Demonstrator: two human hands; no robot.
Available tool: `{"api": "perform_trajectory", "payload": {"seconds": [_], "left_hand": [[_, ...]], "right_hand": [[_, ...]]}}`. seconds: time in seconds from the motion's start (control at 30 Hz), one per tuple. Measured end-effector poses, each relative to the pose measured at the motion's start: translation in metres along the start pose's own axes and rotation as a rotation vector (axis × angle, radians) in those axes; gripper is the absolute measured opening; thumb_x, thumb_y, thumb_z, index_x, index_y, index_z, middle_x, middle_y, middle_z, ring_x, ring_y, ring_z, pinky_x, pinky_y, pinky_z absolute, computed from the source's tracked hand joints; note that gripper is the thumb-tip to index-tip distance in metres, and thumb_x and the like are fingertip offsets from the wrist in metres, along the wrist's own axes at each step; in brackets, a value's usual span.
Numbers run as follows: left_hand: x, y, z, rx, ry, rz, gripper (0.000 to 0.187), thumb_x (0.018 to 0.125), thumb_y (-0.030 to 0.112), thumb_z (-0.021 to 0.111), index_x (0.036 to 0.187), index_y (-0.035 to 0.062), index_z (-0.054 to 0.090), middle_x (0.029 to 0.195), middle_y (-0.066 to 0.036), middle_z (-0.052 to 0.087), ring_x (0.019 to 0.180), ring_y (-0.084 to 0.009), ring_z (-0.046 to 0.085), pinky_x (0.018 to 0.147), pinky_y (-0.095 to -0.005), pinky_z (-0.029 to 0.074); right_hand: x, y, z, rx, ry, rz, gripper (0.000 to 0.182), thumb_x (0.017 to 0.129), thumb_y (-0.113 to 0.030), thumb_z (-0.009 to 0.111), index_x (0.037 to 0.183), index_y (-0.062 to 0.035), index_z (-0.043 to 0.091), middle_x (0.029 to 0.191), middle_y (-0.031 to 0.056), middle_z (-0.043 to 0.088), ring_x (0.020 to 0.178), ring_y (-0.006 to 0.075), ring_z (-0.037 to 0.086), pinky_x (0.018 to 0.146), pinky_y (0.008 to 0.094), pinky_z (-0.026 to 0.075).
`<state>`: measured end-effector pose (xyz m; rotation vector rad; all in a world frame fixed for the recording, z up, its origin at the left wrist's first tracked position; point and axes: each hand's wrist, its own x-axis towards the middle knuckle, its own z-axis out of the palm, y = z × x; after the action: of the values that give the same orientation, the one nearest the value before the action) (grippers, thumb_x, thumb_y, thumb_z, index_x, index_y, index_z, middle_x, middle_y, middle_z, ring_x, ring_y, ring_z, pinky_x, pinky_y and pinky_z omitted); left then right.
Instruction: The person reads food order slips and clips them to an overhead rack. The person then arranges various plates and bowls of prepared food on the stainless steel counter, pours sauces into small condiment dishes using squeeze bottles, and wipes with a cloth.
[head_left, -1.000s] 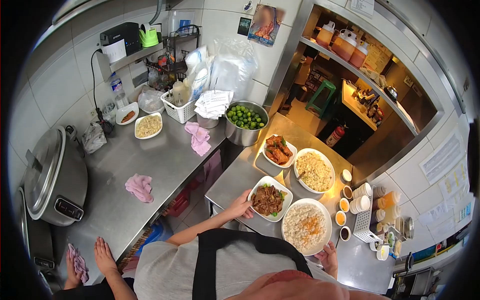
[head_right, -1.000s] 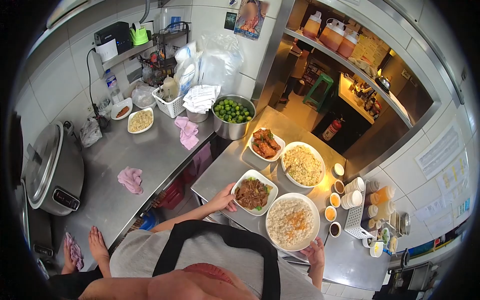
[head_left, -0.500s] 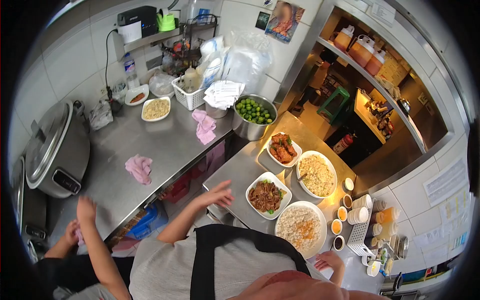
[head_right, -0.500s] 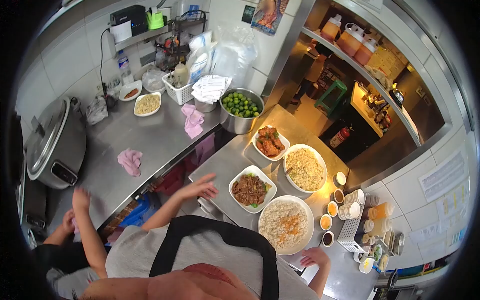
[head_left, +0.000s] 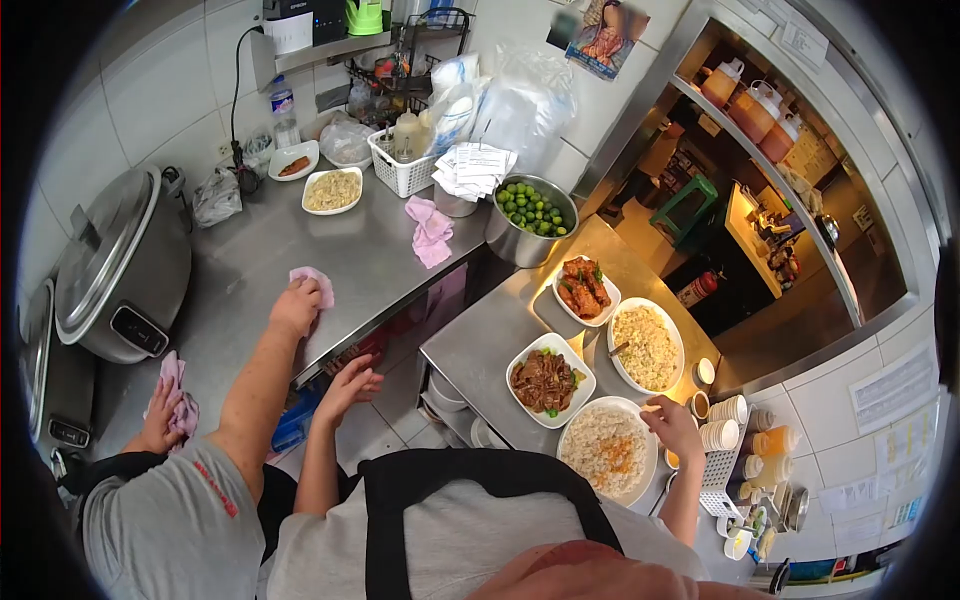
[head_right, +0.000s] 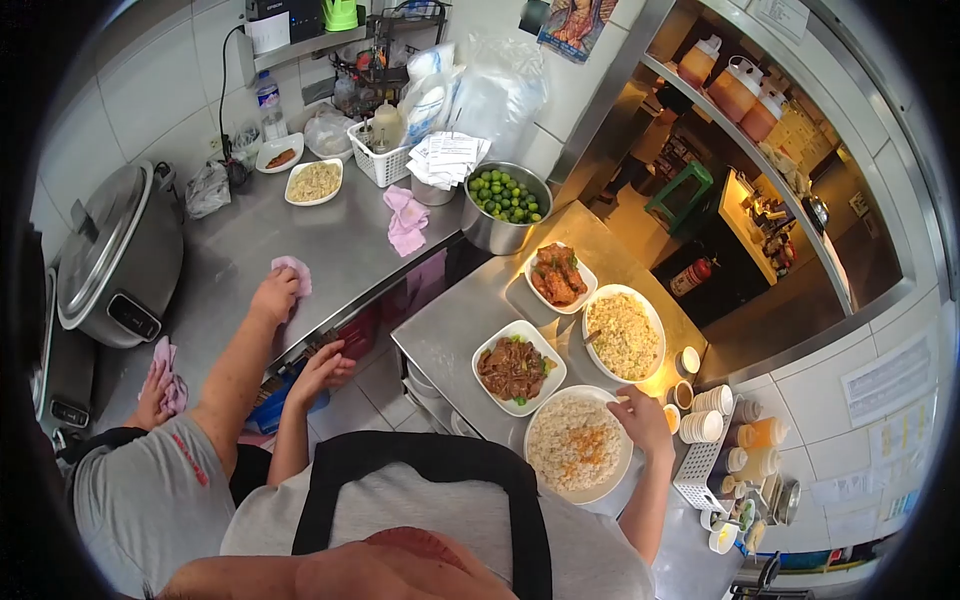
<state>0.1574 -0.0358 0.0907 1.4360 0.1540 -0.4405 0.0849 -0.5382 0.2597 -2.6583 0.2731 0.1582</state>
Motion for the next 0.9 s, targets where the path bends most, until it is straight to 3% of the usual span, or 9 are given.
{"api": "perform_trajectory", "payload": {"seconds": [0.47,0.6,0.67,0.73,0.83,0.87,0.9], "left_hand": [[-0.015,-0.016,-0.015,-0.037,0.183,0.006,0.049,0.086,0.031,0.049,0.127,0.0084,0.034,0.097,-0.006,0.059,0.083,-0.0131,0.057,0.070,-0.0272,0.044],[-0.009,-0.038,-0.028,-0.025,0.260,0.027,0.045,0.086,0.031,0.049,0.125,0.0119,0.037,0.098,-0.007,0.058,0.087,-0.0141,0.057,0.074,-0.0300,0.047],[-0.013,-0.044,-0.026,-0.099,0.302,0.135,0.048,0.085,0.035,0.051,0.125,0.0116,0.038,0.102,-0.005,0.056,0.091,-0.0145,0.056,0.079,-0.0282,0.045],[-0.025,-0.040,-0.027,-0.031,0.308,0.143,0.053,0.084,0.032,0.054,0.126,0.0057,0.036,0.113,-0.008,0.049,0.092,-0.0134,0.053,0.079,-0.0290,0.045],[-0.062,-0.034,-0.013,-0.009,0.357,0.169,0.047,0.084,0.028,0.054,0.121,0.0018,0.040,0.107,-0.008,0.053,0.091,-0.0146,0.052,0.076,-0.0273,0.046],[-0.073,-0.036,-0.012,0.074,0.394,0.135,0.055,0.082,0.036,0.054,0.126,0.0065,0.037,0.103,-0.008,0.055,0.088,-0.0148,0.053,0.078,-0.0291,0.043],[-0.084,-0.046,-0.014,0.070,0.399,0.135,0.057,0.082,0.038,0.054,0.126,0.0049,0.036,0.105,-0.010,0.054,0.090,-0.0167,0.053,0.080,-0.0303,0.042]], "right_hand": [[0.041,-0.052,-0.005,-0.046,-0.104,-0.167,0.033,0.076,-0.024,0.061,0.099,-0.0017,0.054,0.081,0.0156,0.063,0.073,0.0260,0.062,0.065,0.0335,0.047],[0.056,-0.077,-0.025,-0.127,-0.205,-0.319,0.031,0.077,-0.020,0.059,0.102,-0.0022,0.053,0.085,0.0145,0.063,0.073,0.0257,0.061,0.063,0.0339,0.047],[0.069,-0.093,-0.031,-0.062,-0.111,-0.492,0.034,0.078,-0.018,0.059,0.105,-0.0007,0.051,0.086,0.0146,0.062,0.068,0.0224,0.060,0.063,0.0312,0.047],[0.078,-0.114,-0.031,-0.111,-0.120,-0.597,0.033,0.079,-0.014,0.057,0.108,-0.0010,0.050,0.088,0.0152,0.061,0.071,0.0219,0.060,0.065,0.0314,0.046],[0.093,-0.137,-0.021,-0.146,-0.249,-0.775,0.034,0.080,-0.014,0.054,0.111,0.0003,0.048,0.089,0.0167,0.060,0.077,0.0238,0.059,0.069,0.0318,0.045],[0.093,-0.142,-0.017,-0.166,-0.278,-0.825,0.036,0.081,-0.014,0.054,0.112,0.0017,0.047,0.090,0.0176,0.059,0.080,0.0257,0.059,0.071,0.0325,0.045],[0.095,-0.149,-0.012,-0.153,-0.333,-0.872,0.035,0.082,-0.015,0.053,0.112,0.0016,0.047,0.091,0.0173,0.060,0.080,0.0251,0.059,0.071,0.0323,0.045]]}}
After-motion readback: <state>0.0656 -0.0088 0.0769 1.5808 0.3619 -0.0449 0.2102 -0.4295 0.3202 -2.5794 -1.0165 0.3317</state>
